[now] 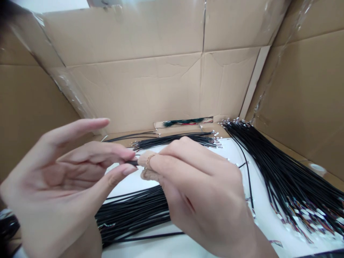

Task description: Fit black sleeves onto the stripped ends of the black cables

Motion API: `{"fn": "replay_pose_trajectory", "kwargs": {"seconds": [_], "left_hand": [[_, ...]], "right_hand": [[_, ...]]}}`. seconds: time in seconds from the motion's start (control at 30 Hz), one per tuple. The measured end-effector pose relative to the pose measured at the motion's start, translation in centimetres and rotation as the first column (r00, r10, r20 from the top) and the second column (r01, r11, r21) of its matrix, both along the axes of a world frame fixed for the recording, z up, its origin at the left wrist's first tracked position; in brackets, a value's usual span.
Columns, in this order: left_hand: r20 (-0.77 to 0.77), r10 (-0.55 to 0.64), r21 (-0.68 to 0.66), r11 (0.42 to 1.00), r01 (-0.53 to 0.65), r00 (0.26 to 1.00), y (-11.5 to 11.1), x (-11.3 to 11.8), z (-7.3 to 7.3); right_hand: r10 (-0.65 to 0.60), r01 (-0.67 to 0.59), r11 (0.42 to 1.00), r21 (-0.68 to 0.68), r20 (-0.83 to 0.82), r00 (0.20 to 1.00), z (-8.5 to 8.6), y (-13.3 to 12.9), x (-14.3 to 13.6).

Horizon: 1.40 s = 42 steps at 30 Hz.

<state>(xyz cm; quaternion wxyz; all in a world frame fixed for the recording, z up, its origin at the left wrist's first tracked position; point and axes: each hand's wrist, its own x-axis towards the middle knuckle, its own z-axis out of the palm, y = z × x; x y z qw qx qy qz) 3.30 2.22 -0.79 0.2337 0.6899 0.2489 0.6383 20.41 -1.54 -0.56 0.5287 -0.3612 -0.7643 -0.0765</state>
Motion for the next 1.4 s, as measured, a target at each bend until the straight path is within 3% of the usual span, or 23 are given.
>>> {"fn": "replay_pose_trajectory", "kwargs": {"seconds": [0.23, 0.4, 0.5, 0.6, 0.7, 0.8, 1.07, 1.4], "left_hand": [[-0.087, -0.134, -0.003, 0.991, 0.134, 0.987, 0.2, 0.0, -0.3], [0.003, -0.131, -0.044, 0.990, 0.131, 0.991, 0.3, 0.8, -0.7], [0.057, -0.177, -0.070, 0.981, 0.181, 0.982, 0.6, 0.9, -0.9], [0.090, -0.264, -0.171, 0.946, 0.276, 0.960, 1.2, 0.7, -0.9], [0.137, -0.400, -0.270, 0.865, 0.422, 0.906, 2.0, 0.2, -0.8], [0.160, -0.494, -0.283, 0.806, 0.519, 0.855, 2.6, -0.2, -0.8], [0.159, -0.290, -0.166, 0.935, 0.315, 0.944, 2.3, 0.0, -0.7], [0.159, -0.204, -0.144, 0.963, 0.227, 0.966, 1.5, 0.4, -0.6]], "right_hand": [[0.039, -0.038, 0.999, 0.015, -0.127, 0.991, -1.9, 1.0, -0.5], [-0.094, 0.101, 0.994, 0.038, -0.143, 0.985, -2.3, 0.9, -1.0], [-0.076, 0.081, 0.996, 0.025, -0.173, 0.982, -2.5, 0.9, -0.9], [0.004, 0.002, 1.000, 0.031, -0.200, 0.980, -2.8, 1.1, -0.7], [0.016, -0.003, 0.999, 0.052, -0.246, 0.969, -2.8, 1.2, -0.9], [0.048, -0.034, 0.998, 0.058, -0.257, 0.965, -2.5, 1.5, -1.2], [0.139, -0.146, 0.989, 0.011, -0.375, 0.916, -2.1, 2.0, -1.4], [0.154, -0.198, 0.977, -0.082, -0.375, 0.914, -1.9, 2.0, -1.8]]}}
